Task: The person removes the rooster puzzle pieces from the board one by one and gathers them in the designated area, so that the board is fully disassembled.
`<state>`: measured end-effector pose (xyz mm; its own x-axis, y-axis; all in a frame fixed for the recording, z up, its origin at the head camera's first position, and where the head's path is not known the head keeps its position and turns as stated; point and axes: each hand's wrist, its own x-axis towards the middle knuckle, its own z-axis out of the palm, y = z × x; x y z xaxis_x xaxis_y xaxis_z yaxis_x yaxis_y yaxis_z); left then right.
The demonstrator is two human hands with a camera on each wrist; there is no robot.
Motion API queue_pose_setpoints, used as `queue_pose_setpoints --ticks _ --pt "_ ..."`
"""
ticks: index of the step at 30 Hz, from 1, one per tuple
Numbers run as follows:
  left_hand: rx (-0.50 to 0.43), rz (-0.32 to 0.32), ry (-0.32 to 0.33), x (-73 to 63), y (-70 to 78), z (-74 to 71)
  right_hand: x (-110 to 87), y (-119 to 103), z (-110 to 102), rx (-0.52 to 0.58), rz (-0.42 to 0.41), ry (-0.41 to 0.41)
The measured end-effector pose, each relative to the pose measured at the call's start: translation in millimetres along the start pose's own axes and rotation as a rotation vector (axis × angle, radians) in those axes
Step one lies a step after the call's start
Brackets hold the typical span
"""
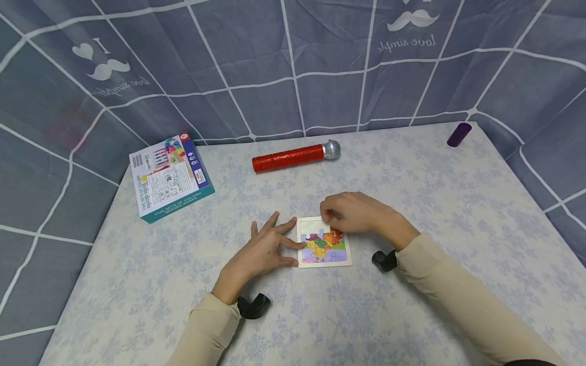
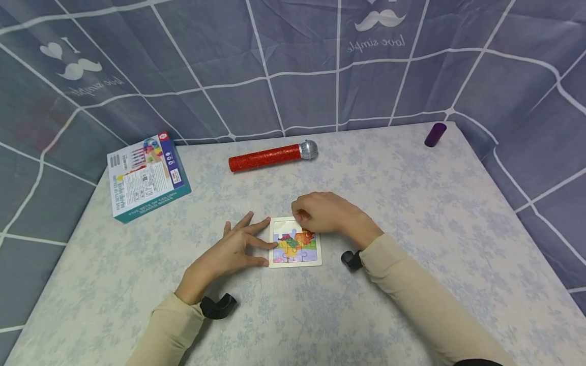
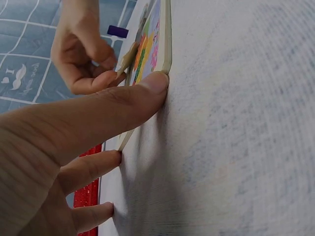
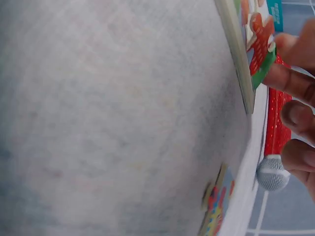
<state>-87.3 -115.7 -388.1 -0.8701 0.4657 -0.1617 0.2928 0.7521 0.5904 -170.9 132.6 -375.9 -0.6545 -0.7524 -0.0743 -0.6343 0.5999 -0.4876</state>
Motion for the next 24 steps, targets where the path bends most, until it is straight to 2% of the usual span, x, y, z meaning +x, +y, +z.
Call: queue_pose_setpoints --ticks 6,9,14,24 --pt "0.006 -0.001 -0.002 0.5 -0.1 0.2 -4.7 8 2 0.260 0.086 -0.050" --pt "0.006 -0.006 -0.003 0.8 0.0 0.8 -6.7 11 2 0.344 0.109 -0.043" --pt "0.003 -0.006 0.004 0.5 -0.2 1.3 -9.1 14 0 0.423 0.126 -0.016" --pt "-0.004 -0.005 0.008 0.1 0.6 1.3 -20.0 26 -7 0.573 0.187 -0.011"
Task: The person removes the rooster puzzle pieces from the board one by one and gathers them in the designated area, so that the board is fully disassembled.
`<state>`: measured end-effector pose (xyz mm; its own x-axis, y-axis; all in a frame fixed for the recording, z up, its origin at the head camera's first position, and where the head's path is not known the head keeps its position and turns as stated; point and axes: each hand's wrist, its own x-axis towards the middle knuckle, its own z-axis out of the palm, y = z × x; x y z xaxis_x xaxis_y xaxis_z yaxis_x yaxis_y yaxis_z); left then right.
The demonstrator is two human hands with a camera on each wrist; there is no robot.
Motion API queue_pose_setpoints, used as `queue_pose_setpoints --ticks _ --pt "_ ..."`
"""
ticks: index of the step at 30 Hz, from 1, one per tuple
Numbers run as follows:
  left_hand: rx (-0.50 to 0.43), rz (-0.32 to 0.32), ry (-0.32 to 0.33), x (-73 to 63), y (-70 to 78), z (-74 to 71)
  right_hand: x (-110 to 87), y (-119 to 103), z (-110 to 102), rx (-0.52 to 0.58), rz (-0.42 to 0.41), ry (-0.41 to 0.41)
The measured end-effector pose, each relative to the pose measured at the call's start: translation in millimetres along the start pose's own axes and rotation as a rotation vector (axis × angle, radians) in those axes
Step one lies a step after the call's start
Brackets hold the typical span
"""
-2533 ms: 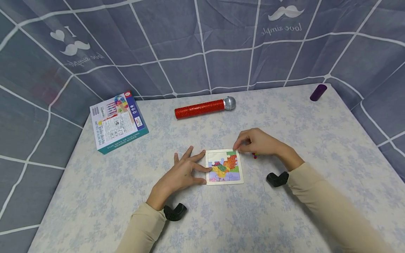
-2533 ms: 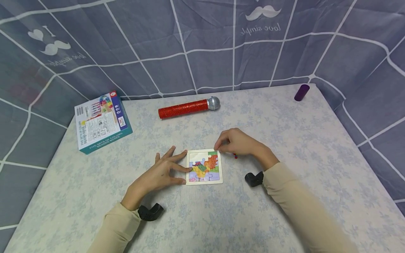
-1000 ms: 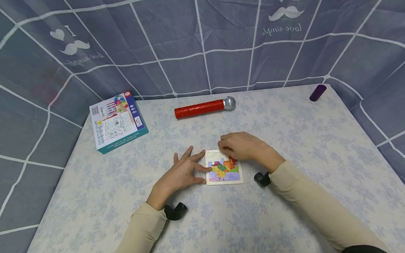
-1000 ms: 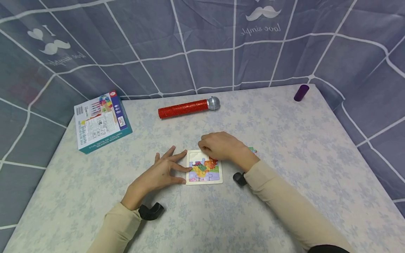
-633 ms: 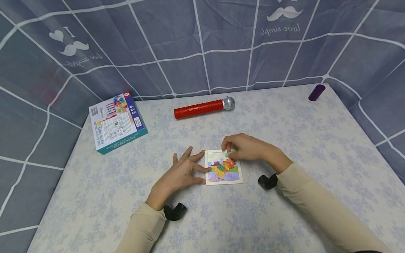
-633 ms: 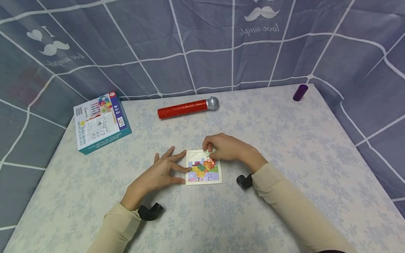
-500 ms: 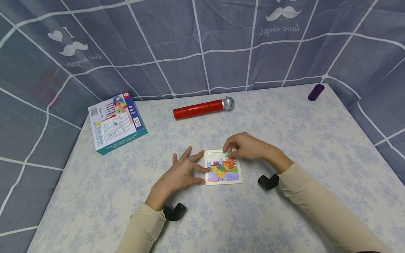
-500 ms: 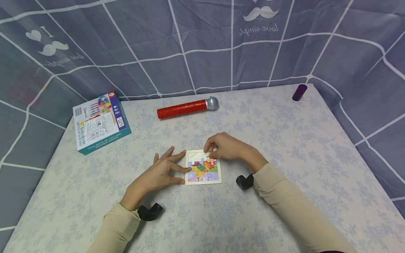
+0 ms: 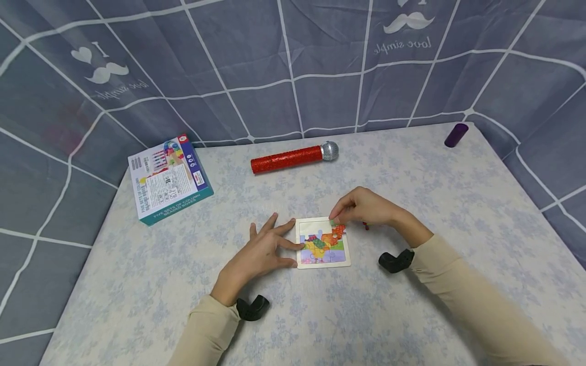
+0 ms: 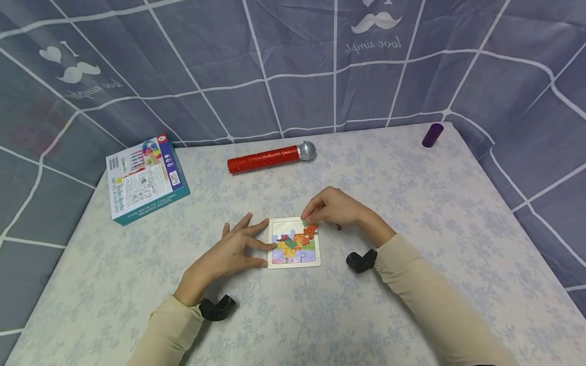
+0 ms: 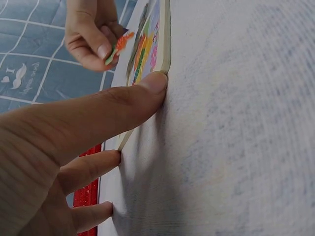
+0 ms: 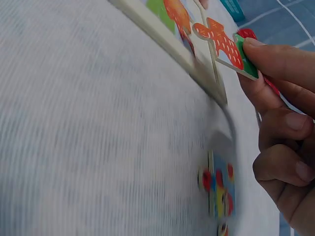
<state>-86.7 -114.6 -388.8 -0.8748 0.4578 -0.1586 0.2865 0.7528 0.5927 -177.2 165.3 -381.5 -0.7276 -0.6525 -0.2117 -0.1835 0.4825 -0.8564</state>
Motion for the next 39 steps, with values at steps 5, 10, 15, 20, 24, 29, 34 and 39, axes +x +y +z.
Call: queue_pose_setpoints --ticks 5,10,15,20,24,29,34,39 --pt "-0.005 0.006 0.008 -0.4 0.6 0.2 -14.7 10 -13 0.033 0.068 0.028" --pt "-0.007 0.011 0.007 0.2 0.7 -0.3 -33.1 19 -30 0.023 0.123 0.063" --pt "-0.006 0.006 0.001 0.3 -0.6 -0.4 -51.6 30 -47 -0.005 0.165 0.094" --pt "-0.009 0.003 -0.002 0.0 -1.4 0.2 -68.8 45 -60 -0.022 0.197 0.125" --pt "-0.011 0.006 -0.001 0.1 -1.4 0.1 -79.0 57 -67 -0.047 0.223 0.155" --pt "-0.018 0.004 -0.001 0.3 -1.2 0.0 -86.0 66 -71 -0.051 0.249 0.178" --pt "-0.031 -0.004 0.000 -0.2 -0.8 0.3 -87.8 66 -71 -0.065 0.238 0.202" --pt "-0.034 -0.001 0.000 -0.6 -0.6 0.3 -89.3 63 -68 -0.138 0.228 0.249"
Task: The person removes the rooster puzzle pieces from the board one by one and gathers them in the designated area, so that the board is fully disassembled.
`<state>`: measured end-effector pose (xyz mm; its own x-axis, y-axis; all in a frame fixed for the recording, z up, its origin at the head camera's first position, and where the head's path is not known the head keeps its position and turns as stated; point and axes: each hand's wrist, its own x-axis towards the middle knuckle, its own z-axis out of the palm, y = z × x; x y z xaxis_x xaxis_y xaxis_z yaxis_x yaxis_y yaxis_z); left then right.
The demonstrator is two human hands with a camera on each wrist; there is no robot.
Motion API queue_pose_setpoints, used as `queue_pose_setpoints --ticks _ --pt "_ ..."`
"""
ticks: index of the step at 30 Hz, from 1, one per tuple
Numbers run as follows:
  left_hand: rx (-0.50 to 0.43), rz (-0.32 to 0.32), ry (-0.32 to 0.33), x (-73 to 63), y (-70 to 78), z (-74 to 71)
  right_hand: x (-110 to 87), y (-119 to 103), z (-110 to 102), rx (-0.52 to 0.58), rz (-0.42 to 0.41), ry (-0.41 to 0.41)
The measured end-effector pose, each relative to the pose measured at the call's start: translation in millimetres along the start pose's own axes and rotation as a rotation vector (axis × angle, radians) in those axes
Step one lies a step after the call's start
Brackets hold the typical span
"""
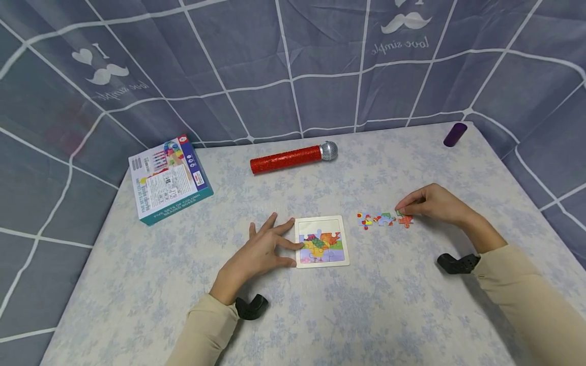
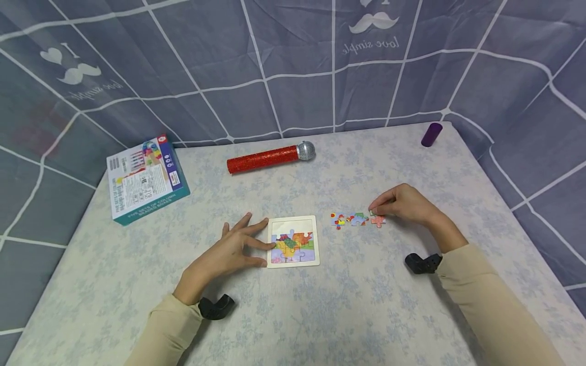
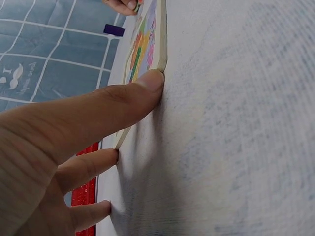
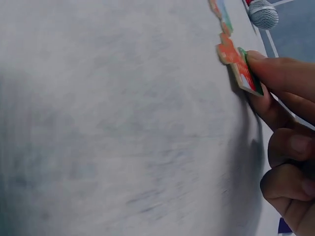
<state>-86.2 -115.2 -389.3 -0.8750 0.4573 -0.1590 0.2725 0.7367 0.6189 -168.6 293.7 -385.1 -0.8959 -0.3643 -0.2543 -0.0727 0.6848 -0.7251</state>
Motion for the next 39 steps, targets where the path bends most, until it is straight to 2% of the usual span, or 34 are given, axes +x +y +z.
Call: queue_pose_setpoints --ticks 15,23,29,34,39 --pt "0.005 0.032 0.009 0.2 -0.5 -0.7 -4.0 -1 5 -0.088 -0.035 0.081" --pt "0.006 0.021 0.004 -0.9 -0.4 -0.2 -4.7 -1 7 -0.134 -0.060 0.119" --pt "0.009 0.034 0.025 -2.3 -0.9 1.5 -4.7 1 9 -0.146 -0.072 0.143" --pt "-0.001 0.037 0.048 -1.9 -0.8 3.2 -4.0 -2 14 -0.144 -0.114 0.203" --pt "0.000 0.024 0.084 0.2 -0.2 4.2 -0.7 -17 22 -0.120 -0.189 0.233"
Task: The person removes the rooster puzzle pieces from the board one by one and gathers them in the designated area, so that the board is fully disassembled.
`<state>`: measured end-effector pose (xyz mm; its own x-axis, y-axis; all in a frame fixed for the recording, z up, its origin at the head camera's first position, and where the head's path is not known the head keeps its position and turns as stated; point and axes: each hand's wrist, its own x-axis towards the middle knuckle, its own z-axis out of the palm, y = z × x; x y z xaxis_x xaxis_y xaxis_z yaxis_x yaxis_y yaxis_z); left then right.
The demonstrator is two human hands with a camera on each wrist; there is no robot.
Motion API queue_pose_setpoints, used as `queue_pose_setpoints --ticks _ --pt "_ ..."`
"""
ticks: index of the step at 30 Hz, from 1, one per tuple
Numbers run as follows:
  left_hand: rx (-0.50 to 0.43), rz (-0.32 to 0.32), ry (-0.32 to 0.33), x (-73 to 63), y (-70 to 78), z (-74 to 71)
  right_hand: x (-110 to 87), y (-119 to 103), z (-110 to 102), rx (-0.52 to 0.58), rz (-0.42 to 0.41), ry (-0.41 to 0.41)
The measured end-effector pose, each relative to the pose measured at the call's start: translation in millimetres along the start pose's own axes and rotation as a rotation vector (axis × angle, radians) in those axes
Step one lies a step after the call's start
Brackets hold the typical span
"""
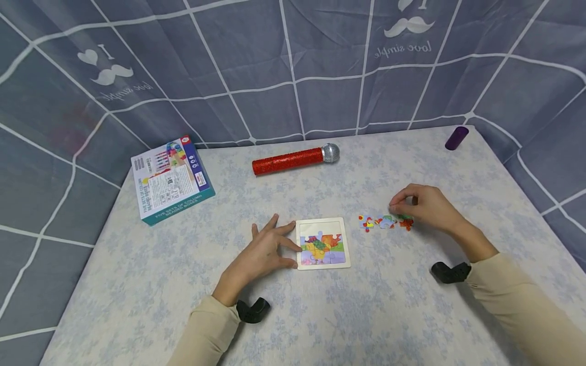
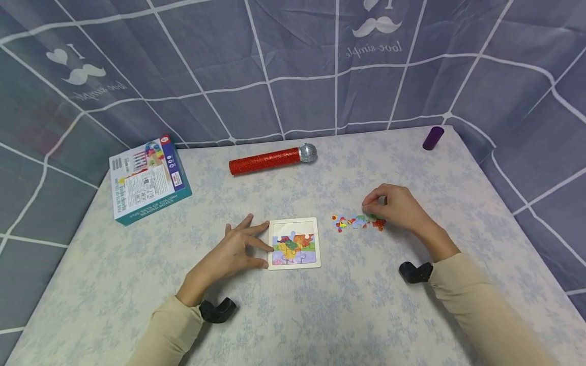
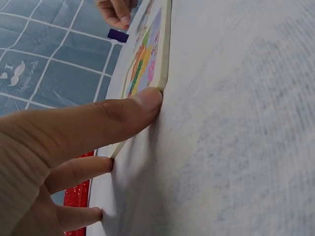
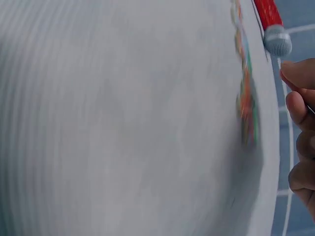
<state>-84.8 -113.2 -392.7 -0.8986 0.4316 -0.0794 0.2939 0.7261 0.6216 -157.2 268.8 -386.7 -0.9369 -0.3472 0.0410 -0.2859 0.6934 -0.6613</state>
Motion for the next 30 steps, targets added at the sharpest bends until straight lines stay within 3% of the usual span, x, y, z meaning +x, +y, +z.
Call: queue_pose_setpoints --ticks 7,17,26,30 --pt "0.025 -0.040 0.024 2.5 0.5 -0.3 8.4 -26 17 0.033 -0.036 -0.057" --pt "0.118 -0.072 -0.037 4.4 0.7 -4.3 20.1 -61 53 0.035 -0.137 -0.163" --pt "0.204 -0.108 -0.051 4.2 -0.8 -6.0 26.8 -94 84 0.046 -0.230 -0.268" --pt "0.203 -0.104 -0.055 4.1 -1.6 -6.2 27.6 -105 94 0.010 -0.231 -0.302"
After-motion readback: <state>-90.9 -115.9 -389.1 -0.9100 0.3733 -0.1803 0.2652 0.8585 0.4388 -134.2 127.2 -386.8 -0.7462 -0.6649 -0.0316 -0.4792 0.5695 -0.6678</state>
